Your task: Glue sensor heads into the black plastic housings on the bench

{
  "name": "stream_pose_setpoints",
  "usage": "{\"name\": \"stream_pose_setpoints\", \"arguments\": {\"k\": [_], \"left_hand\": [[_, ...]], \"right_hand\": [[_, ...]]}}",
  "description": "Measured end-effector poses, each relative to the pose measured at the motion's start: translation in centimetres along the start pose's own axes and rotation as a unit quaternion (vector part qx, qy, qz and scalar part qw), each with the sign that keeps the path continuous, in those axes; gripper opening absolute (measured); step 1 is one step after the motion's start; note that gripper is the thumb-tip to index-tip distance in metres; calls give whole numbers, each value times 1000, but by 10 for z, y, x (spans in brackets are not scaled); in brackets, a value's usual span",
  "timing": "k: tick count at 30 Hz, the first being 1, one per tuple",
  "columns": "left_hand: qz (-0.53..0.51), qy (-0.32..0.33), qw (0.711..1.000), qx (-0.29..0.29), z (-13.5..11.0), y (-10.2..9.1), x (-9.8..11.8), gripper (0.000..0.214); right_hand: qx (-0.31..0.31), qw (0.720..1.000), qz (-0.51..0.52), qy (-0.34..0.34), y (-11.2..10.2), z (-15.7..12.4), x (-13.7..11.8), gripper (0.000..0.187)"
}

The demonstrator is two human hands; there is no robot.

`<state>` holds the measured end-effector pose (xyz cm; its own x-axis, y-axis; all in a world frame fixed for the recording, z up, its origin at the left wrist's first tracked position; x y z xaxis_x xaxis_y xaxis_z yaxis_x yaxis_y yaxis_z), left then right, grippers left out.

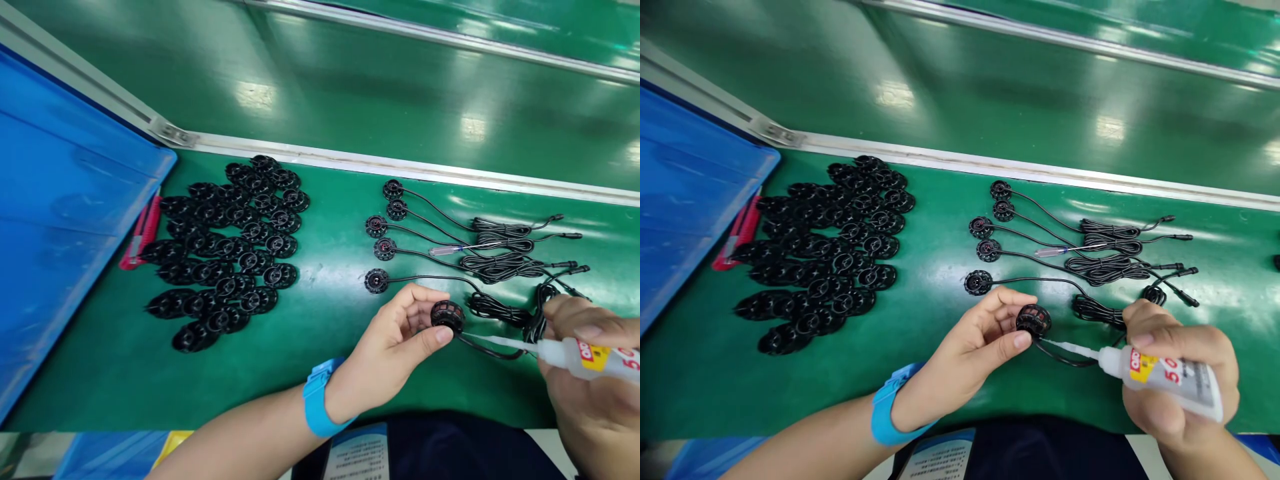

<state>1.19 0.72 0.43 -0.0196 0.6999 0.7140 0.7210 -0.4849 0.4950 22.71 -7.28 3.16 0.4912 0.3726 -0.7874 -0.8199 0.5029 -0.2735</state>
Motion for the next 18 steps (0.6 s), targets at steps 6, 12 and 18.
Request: {"name": "stream_pose_setpoints", "arguments": {"k": [6, 12, 18], "left_hand": [[-24, -10, 1000, -1, 1, 2, 2, 31], [-9, -14, 1000, 23, 1, 0, -1, 36], [23, -4, 999, 40, 1, -2, -3, 42]], "right_hand": [[149, 961, 189, 136, 12, 26, 9, 45], [194, 929, 228, 217, 7, 32, 25, 39], [104, 968, 128, 187, 8, 63, 65, 34]]}}
Point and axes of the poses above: each hand's wrist, its own z-axis towards the middle knuckle, its own y-axis out of the palm, x = y × z, the point moved 1 cm from there along z, towards the middle knuckle, and after that the axes turned 10 degrees about -y, right-handed, at the moved point
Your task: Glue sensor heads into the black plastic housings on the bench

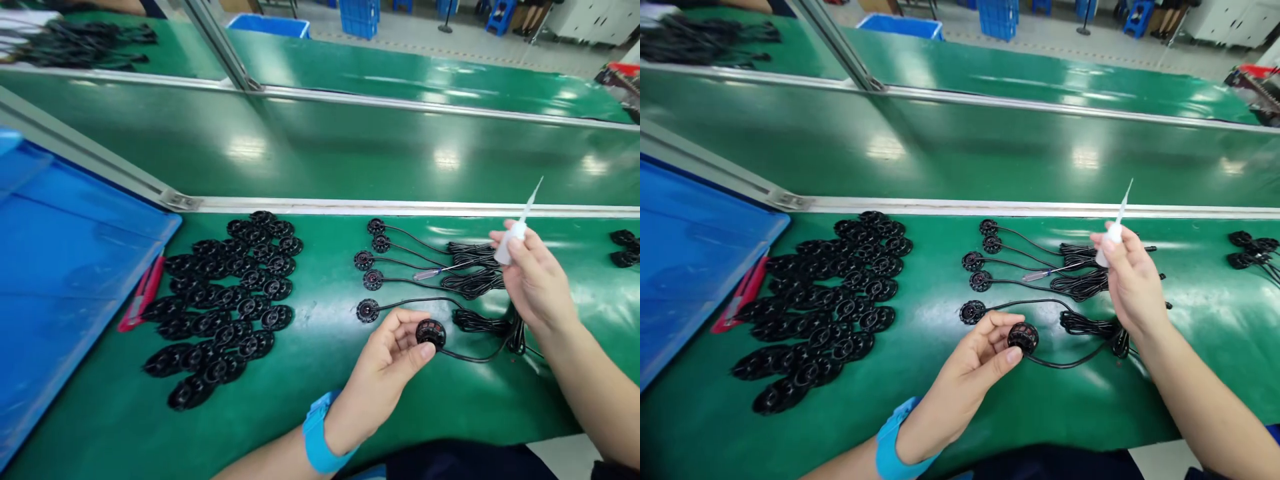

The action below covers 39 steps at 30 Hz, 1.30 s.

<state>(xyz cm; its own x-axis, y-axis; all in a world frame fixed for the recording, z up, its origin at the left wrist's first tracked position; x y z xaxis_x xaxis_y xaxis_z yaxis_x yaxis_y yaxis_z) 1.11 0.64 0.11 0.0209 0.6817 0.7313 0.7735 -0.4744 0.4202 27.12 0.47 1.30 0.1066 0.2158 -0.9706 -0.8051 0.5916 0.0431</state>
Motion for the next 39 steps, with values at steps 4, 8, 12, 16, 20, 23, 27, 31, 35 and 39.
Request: {"name": "stream_pose_setpoints", "arguments": {"k": [4, 8, 12, 16, 20, 23, 27, 31, 35, 39], "left_hand": [[12, 21, 1000, -4, 0, 1, 2, 39], [14, 22, 1000, 1, 0, 0, 0, 41], [16, 22, 1000, 10, 1, -3, -3, 43], [13, 25, 1000, 12, 0, -2, -1, 42], [-1, 28, 1000, 7, -4, 1, 2, 38], [-22, 31, 999, -7, -5, 4, 2, 36], [-41, 33, 998, -31, -7, 8, 2, 33], [-44, 40, 998, -37, -10, 10, 2, 31], [-55, 49, 996, -53, -12, 10, 1, 32], [-50, 58, 996, -41, -12, 9, -1, 32]], "right_hand": [[-88, 992, -79, -38, 12, 48, 28, 39], [-172, 968, -164, -81, 33, 82, 55, 34], [-227, 940, -234, -101, 50, 97, 76, 30], [-223, 934, -259, -108, 48, 97, 75, 42], [-157, 946, -254, -128, 25, 60, 29, 63], [-176, 949, -219, -139, 7, 5, -22, 36], [-309, 903, -208, -215, 3, -62, -64, 39], [-317, 859, -263, -305, 18, -89, -62, 35], [-289, 879, -235, -298, 27, -94, -54, 19], [-293, 890, -213, -277, 24, -98, -54, 22]]}}
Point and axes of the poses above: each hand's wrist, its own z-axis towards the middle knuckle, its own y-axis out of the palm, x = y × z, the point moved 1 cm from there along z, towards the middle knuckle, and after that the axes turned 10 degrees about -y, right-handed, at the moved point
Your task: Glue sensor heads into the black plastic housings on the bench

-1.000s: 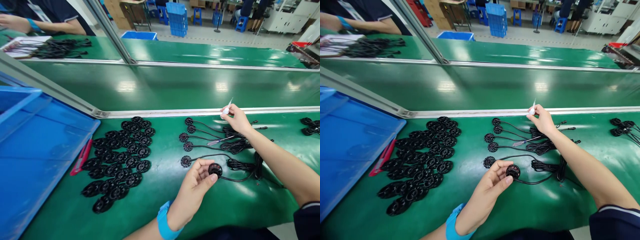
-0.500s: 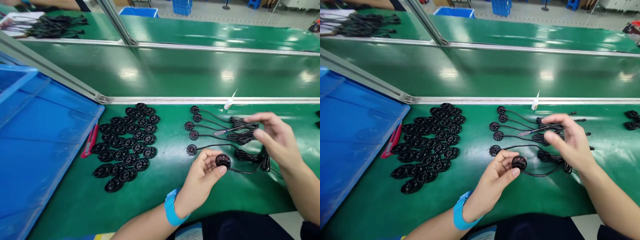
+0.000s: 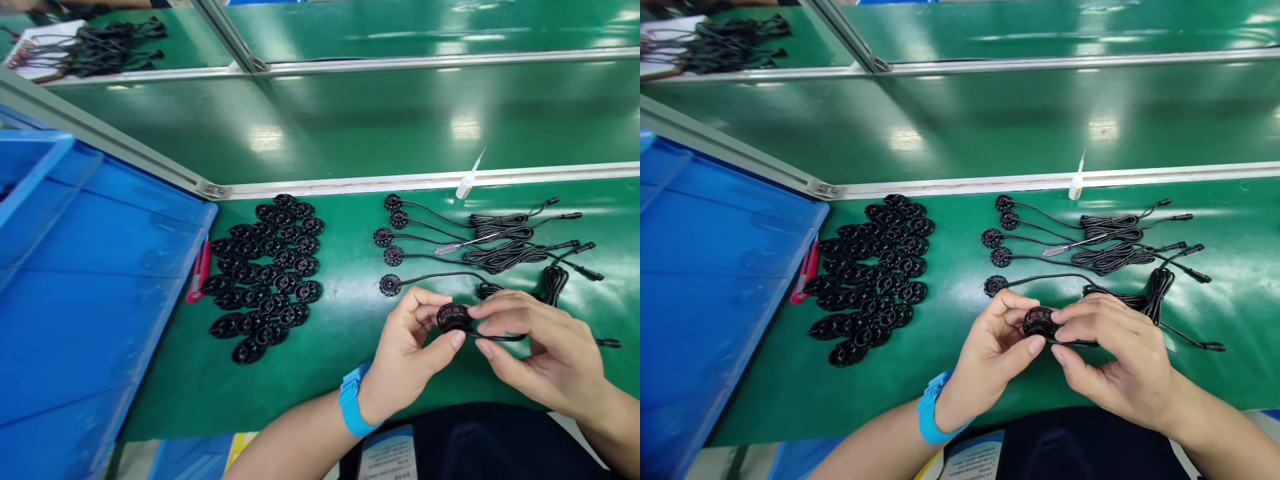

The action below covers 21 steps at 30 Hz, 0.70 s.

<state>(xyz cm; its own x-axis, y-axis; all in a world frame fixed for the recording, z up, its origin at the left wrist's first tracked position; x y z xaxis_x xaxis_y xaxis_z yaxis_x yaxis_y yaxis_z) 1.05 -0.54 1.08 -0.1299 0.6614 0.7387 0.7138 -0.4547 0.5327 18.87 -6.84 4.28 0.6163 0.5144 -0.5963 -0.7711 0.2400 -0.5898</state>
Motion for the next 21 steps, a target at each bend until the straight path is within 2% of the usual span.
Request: {"name": "stream_pose_setpoints", "arguments": {"k": [8, 16, 21], "left_hand": [[10, 30, 999, 18, 0, -2, 0, 30], [-3, 0, 1000, 25, 0, 0, 2, 34], [2, 7, 1000, 26, 0, 0, 3, 32]], "right_hand": [[15, 1000, 11, 2, 5, -4, -1, 23], [12, 1000, -3, 12, 6, -3, -4, 17], [13, 1000, -4, 22, 8, -1, -4, 14]]}}
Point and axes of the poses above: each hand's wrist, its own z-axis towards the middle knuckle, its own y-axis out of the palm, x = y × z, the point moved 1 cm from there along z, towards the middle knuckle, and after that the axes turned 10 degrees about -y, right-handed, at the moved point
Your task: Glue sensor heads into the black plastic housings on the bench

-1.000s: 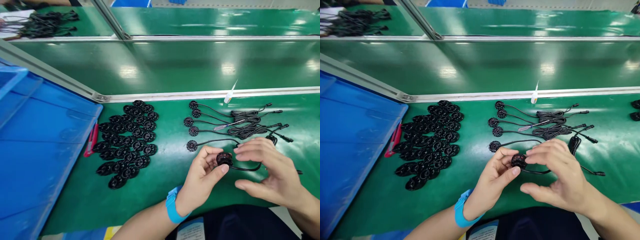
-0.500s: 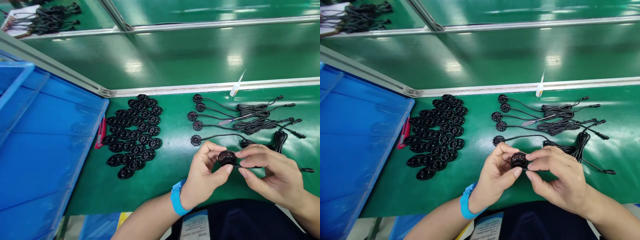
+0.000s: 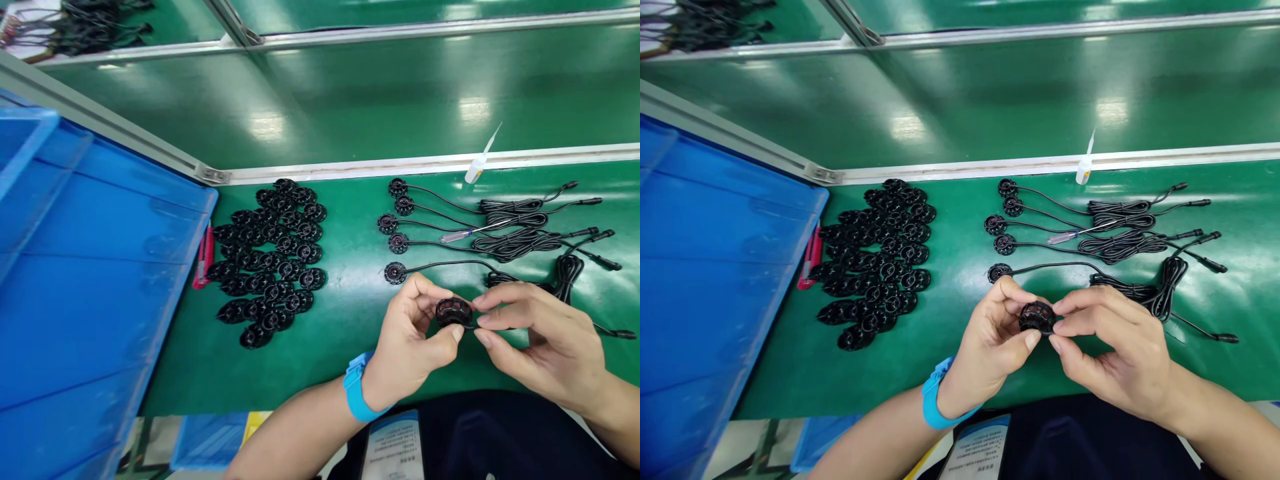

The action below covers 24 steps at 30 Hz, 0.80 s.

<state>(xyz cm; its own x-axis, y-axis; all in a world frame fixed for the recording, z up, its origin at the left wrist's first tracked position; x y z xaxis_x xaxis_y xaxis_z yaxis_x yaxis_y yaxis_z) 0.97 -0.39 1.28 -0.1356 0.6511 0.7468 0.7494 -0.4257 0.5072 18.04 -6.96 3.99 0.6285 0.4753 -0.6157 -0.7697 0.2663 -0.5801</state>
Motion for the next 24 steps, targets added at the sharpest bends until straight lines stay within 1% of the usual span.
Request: {"name": "stream_pose_setpoints", "arguments": {"k": [4, 7, 10, 14, 16, 19, 24], "left_hand": [[3, -2, 1000, 12, 0, 1, 0, 33], [-2, -5, 1000, 3, 0, 0, 1, 34], [-9, -6, 1000, -26, 2, -2, 2, 35], [-14, -6, 997, -78, 4, -5, 2, 36], [-1, 1, 996, -90, 4, -7, 2, 35], [33, 37, 994, -93, 3, -8, 2, 32], [103, 141, 982, -77, 2, -10, 2, 29]], "right_hand": [[0, 1000, 2, 1, 2, 1, 0, 14], [5, 1000, 18, 10, 2, 0, 0, 16], [5, 999, 44, 26, 1, -1, 0, 17], [6, 997, 64, 52, -2, -1, 0, 11], [3, 996, 72, 58, -4, -1, 0, 9], [8, 997, 64, 53, -4, 1, -1, 9], [44, 999, -2, 0, -2, 2, -6, 11]]}}
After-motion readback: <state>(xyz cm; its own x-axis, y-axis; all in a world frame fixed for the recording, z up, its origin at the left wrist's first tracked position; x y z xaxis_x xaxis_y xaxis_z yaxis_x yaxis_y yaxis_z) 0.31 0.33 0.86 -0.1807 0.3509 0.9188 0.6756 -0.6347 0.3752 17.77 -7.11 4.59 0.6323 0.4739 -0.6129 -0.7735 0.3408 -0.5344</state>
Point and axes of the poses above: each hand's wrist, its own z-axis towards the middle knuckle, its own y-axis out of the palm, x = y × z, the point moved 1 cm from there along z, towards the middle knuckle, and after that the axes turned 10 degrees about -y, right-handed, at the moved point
